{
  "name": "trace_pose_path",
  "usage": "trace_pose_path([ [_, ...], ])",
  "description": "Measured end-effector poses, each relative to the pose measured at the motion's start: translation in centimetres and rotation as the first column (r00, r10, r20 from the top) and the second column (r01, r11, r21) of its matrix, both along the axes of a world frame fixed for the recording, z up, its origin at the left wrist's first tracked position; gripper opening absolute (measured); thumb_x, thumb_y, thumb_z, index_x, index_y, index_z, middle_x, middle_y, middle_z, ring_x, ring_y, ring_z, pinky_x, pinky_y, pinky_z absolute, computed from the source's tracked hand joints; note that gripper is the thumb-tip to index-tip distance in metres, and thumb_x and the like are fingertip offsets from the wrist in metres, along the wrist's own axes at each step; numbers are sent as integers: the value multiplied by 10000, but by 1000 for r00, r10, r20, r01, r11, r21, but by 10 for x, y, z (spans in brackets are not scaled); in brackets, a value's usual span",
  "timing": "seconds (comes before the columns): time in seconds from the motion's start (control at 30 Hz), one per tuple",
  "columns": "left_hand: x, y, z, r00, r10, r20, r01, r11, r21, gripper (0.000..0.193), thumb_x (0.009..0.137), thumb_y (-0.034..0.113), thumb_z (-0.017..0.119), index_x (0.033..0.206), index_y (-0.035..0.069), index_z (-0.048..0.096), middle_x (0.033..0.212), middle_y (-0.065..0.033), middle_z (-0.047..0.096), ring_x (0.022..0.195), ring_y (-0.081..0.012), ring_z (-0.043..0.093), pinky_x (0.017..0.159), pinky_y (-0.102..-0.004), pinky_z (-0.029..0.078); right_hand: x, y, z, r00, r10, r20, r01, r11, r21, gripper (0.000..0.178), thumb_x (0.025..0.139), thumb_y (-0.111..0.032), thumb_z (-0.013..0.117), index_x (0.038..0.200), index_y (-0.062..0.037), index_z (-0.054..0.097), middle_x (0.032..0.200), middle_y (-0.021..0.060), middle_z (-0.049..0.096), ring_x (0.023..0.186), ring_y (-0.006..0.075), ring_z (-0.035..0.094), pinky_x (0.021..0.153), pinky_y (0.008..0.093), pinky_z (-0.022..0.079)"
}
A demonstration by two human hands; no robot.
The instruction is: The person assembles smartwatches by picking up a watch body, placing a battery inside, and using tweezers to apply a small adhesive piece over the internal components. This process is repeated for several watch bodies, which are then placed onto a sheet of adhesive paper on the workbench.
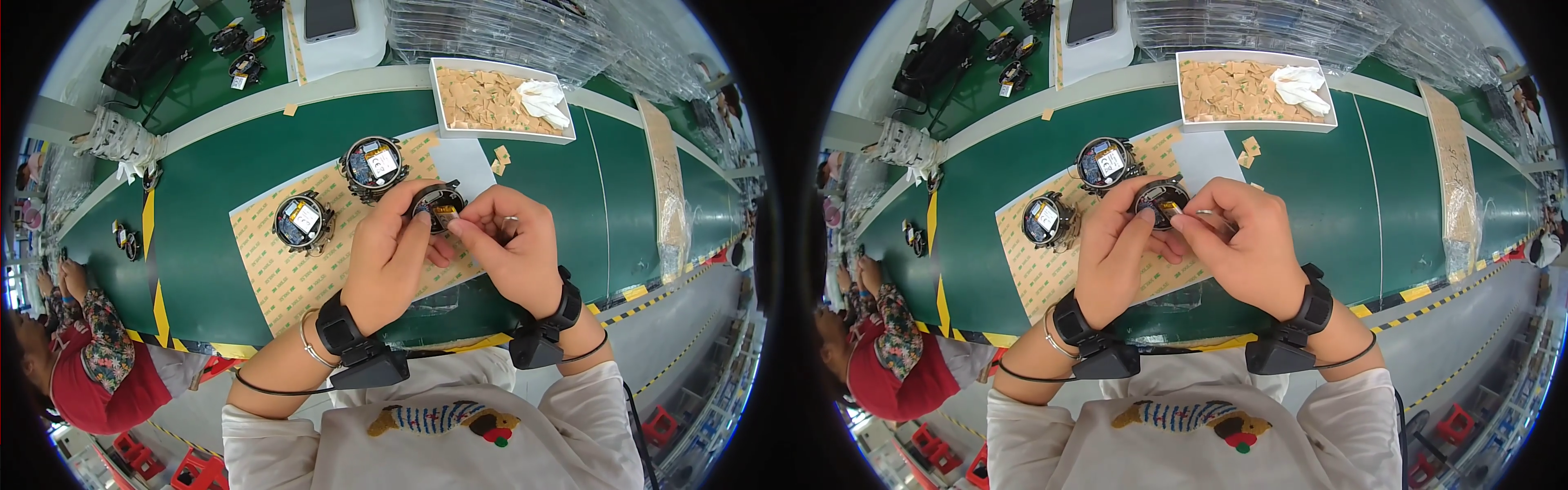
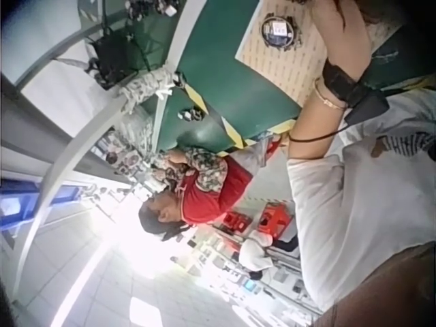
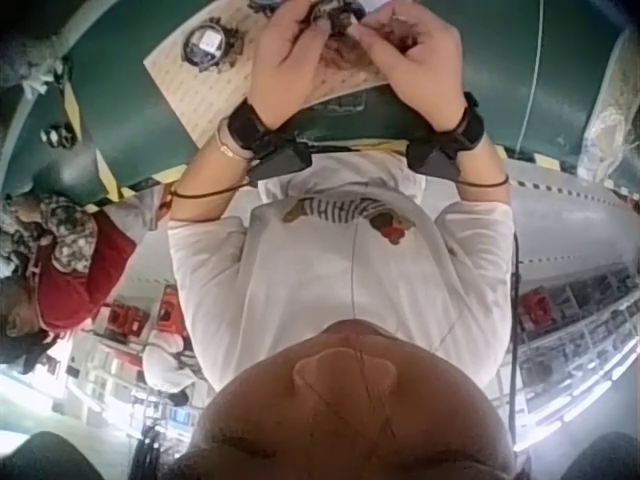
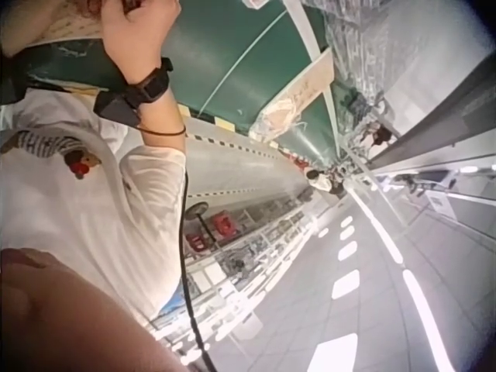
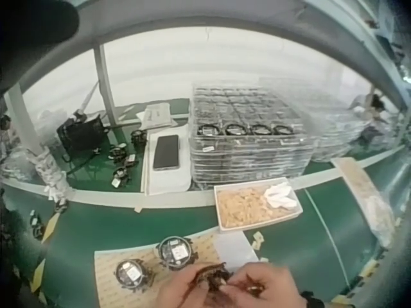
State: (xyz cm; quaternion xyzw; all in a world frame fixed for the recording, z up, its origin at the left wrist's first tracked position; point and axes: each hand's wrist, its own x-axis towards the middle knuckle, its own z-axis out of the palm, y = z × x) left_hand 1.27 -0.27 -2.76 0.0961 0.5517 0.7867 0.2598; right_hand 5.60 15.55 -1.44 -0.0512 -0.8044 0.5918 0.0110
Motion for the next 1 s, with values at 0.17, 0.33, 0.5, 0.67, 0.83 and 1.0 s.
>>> trace_pose_path([
  [0.17,0,0,3,999,-27,-20,27,999,-23,276,925,7,362,1180,-37,457,984,-105,569,700,-135,614,610,-246,525,0,-9,4,996,-78,-40,66,969,-236,63,818,12,632,811,1,570,727,-3,592,630,12,508,562,159,390],
  [0.33,2,0,2,1000,-25,5,25,999,-33,302,928,18,355,1213,-38,434,1008,-116,570,708,-160,625,628,-257,530,-2,-5,3,998,-59,3,58,959,-276,61,828,4,624,823,1,564,737,6,599,635,16,513,571,165,402],
  [0.5,2,1,-1,998,-42,-43,38,996,-79,298,929,20,373,1215,-32,437,1012,-108,566,711,-145,622,628,-243,526,-2,-6,2,999,-21,45,31,970,-242,69,830,2,623,813,-3,555,739,10,600,633,23,517,571,167,407],
  [0.67,5,2,-2,992,-27,-122,12,993,-117,304,910,-15,420,1212,-29,444,1000,-99,570,706,-132,614,629,-233,521,-4,-6,-1,998,-33,53,46,966,-254,93,822,0,633,801,-7,543,721,2,586,613,24,505,554,169,395],
  [0.83,4,0,0,982,-76,-175,41,980,-195,322,878,-60,471,1197,-25,451,959,-84,574,691,-114,603,612,-226,514,-8,4,-4,999,1,50,3,997,-83,144,798,-24,669,784,-23,526,697,-22,548,597,22,469,534,173,361],
  [1.0,3,-2,12,989,-84,-121,60,981,-187,234,872,-46,498,1104,-18,490,895,-77,575,651,-95,577,565,-216,486,-14,10,4,1000,19,-4,-19,982,-188,181,798,-50,683,767,-40,505,663,-44,501,588,3,447,504,173,349],
])
